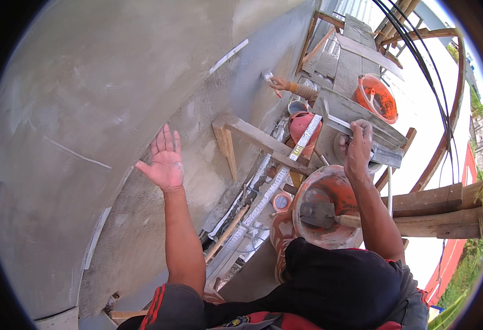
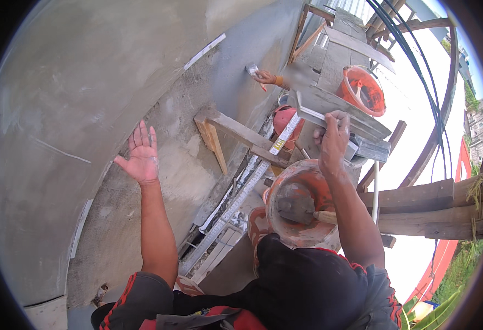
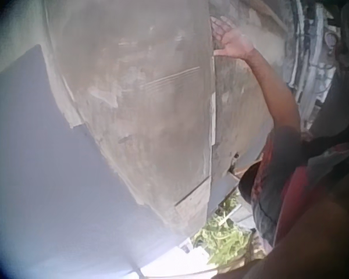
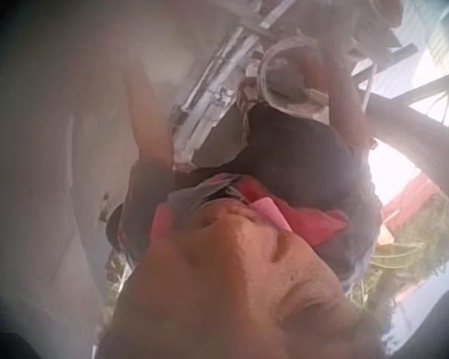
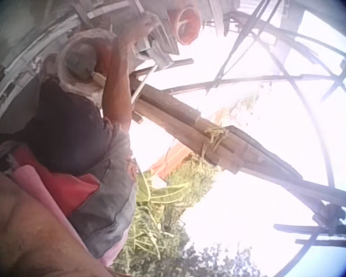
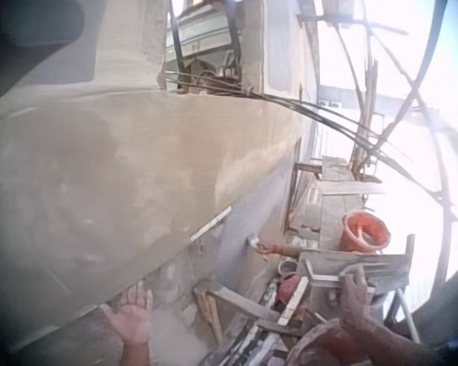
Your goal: The person applies wet plaster to a wall using a trowel and smooths it with a float. They repeatedly scoop plaster from a bucket, spread it on the wall, and level the surface while standing on scaffolding.
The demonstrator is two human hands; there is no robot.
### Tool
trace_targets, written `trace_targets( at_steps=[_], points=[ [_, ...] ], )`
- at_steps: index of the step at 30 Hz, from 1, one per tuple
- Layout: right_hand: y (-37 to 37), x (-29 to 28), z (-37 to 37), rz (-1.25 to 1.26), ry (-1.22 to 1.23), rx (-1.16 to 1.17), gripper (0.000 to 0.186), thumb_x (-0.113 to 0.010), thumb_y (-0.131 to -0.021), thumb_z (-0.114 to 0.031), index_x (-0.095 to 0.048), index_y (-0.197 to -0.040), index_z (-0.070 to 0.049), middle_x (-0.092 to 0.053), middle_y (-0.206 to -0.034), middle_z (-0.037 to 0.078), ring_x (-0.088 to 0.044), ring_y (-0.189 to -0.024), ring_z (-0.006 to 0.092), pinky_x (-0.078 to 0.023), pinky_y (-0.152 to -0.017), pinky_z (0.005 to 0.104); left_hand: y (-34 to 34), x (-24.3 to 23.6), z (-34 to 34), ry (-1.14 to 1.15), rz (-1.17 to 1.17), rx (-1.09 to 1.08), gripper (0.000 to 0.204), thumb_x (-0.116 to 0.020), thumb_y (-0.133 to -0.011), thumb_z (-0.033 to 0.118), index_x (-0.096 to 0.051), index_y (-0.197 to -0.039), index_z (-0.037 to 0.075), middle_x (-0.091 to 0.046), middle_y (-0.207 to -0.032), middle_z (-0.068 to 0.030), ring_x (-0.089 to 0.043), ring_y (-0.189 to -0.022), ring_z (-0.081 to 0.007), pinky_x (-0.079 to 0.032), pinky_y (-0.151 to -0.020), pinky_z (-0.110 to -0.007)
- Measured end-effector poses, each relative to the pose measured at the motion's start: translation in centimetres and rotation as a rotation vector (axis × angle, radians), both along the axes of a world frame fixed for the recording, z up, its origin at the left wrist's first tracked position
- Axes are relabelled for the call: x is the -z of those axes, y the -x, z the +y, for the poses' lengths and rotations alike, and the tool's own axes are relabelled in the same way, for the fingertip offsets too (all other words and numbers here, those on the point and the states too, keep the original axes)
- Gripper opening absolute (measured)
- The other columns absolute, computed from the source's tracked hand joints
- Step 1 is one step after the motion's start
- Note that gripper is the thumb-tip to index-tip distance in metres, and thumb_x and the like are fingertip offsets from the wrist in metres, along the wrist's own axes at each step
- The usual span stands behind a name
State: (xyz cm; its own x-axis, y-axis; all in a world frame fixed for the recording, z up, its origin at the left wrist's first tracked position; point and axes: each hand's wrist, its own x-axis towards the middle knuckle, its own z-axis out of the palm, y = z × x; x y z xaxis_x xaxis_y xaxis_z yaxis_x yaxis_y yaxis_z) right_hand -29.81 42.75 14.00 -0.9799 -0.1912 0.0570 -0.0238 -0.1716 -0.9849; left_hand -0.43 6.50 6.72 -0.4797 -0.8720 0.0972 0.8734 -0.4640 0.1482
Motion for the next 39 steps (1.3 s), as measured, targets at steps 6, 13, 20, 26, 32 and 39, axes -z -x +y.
trace_targets(
  at_steps=[6, 13, 20, 26, 32, 39],
  points=[
    [0.2, 2.5, -11.2, 0.357, -0.439, -0.490, 0.014, -0.066, -0.104, -0.019, -0.066, -0.115, -0.009, -0.068, -0.096, 0.014, -0.070, -0.071, 0.0217, -0.054, -0.063, 0.0383, -0.5, 0.2, -0.1, -0.015, 0.041, 0.010, 0.115, -0.032, -0.095, 0.089, -0.028, -0.166, -0.002, -0.022, -0.178, -0.0161, -0.017, -0.165, -0.0341, -0.012, -0.133, -0.060],
    [4.3, 10.2, -20.7, 0.878, -0.852, -0.630, 0.021, -0.069, -0.100, -0.023, -0.069, -0.119, -0.015, -0.066, -0.103, 0.024, -0.069, -0.092, 0.0446, -0.056, -0.082, 0.0536, 0.5, -0.5, 0.7, -0.072, 0.031, -0.019, 0.114, -0.030, -0.095, 0.089, -0.025, -0.167, 0.000, -0.021, -0.178, -0.0152, -0.017, -0.165, -0.0337, -0.013, -0.132, -0.063],
    [5.3, 15.3, -25.7, 0.897, -0.955, -0.715, 0.027, -0.067, -0.100, -0.024, -0.067, -0.125, -0.014, -0.067, -0.107, 0.028, -0.071, -0.099, 0.0469, -0.058, -0.086, 0.0551, 0.3, 0.0, 0.4, -0.086, 0.012, -0.031, 0.114, -0.029, -0.095, 0.089, -0.027, -0.167, 0.001, -0.022, -0.178, -0.0150, -0.016, -0.166, -0.0324, -0.011, -0.133, -0.061],
    [5.3, 16.3, -29.3, 0.899, -0.910, -0.749, 0.024, -0.068, -0.097, -0.023, -0.070, -0.119, -0.014, -0.072, -0.097, 0.026, -0.072, -0.093, 0.0465, -0.059, -0.083, 0.0555, 0.0, 1.0, 0.0, -0.003, 0.007, -0.022, 0.113, -0.029, -0.095, 0.089, -0.035, -0.164, 0.000, -0.026, -0.176, -0.0156, -0.016, -0.166, -0.0314, -0.005, -0.134, -0.060],
    [5.0, 16.5, -31.8, 0.770, -0.772, -0.820, 0.027, -0.075, -0.095, -0.032, -0.071, -0.114, -0.014, -0.071, -0.087, 0.022, -0.074, -0.087, 0.0408, -0.058, -0.077, 0.0511, -0.3, 2.3, -0.8, 0.157, 0.174, 0.101, 0.115, -0.028, -0.094, 0.090, -0.047, -0.156, -0.005, -0.035, -0.171, -0.0196, -0.018, -0.165, -0.0333, -0.003, -0.135, -0.057],
    [3.2, 16.3, -33.3, 0.639, -0.658, -0.867, 0.025, -0.078, -0.095, -0.032, -0.070, -0.109, -0.012, -0.070, -0.080, 0.019, -0.073, -0.071, 0.0332, -0.057, -0.068, 0.0446, -1.3, 2.2, -0.9, 0.153, 0.213, 0.112, 0.116, -0.031, -0.094, 0.090, -0.052, -0.150, -0.010, -0.041, -0.168, -0.0223, -0.019, -0.165, -0.0341, -0.001, -0.136, -0.056]
  ],
)
